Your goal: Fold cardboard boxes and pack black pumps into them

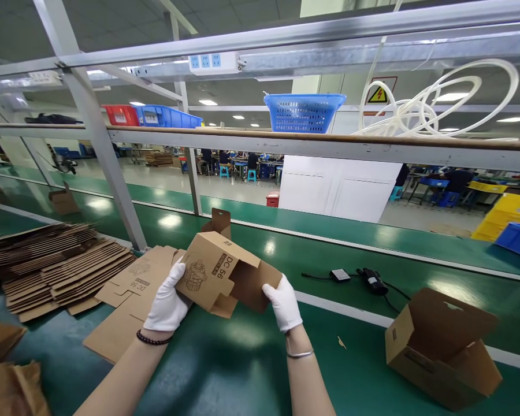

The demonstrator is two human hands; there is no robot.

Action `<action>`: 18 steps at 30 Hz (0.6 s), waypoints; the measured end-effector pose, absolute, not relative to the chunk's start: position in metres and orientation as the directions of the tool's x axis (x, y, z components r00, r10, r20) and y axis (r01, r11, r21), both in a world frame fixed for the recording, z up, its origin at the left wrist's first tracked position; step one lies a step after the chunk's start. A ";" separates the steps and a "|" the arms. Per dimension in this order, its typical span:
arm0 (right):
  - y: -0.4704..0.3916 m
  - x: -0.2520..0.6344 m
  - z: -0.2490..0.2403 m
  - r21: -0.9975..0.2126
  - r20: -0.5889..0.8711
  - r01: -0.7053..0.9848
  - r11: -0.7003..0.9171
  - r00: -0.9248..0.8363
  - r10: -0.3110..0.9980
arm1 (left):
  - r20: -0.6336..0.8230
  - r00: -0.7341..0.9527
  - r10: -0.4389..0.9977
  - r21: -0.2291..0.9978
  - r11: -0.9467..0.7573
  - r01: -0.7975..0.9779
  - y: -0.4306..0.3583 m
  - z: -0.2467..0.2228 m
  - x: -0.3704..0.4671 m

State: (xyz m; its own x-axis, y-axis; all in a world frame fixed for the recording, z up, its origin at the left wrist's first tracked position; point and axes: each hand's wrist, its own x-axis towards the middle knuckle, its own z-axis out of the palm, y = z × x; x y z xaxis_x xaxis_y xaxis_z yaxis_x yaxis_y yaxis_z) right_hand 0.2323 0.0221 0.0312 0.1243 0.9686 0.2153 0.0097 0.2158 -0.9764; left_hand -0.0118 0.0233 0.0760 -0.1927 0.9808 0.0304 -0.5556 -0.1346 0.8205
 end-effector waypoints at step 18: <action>-0.041 0.312 0.041 -0.517 0.115 0.850 -0.105 0.191 0.975 | 0.526 0.235 0.817 0.272 -0.424 0.864 0.062 0.011 0.009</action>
State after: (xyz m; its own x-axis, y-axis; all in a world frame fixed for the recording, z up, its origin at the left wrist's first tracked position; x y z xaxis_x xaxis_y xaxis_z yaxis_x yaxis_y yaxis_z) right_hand 0.3118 -0.0409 0.0415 0.1906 0.9749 0.1151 0.8498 -0.1052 -0.5166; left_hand 0.0086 0.0623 0.0106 0.2349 0.8174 0.5261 0.8639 -0.4236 0.2724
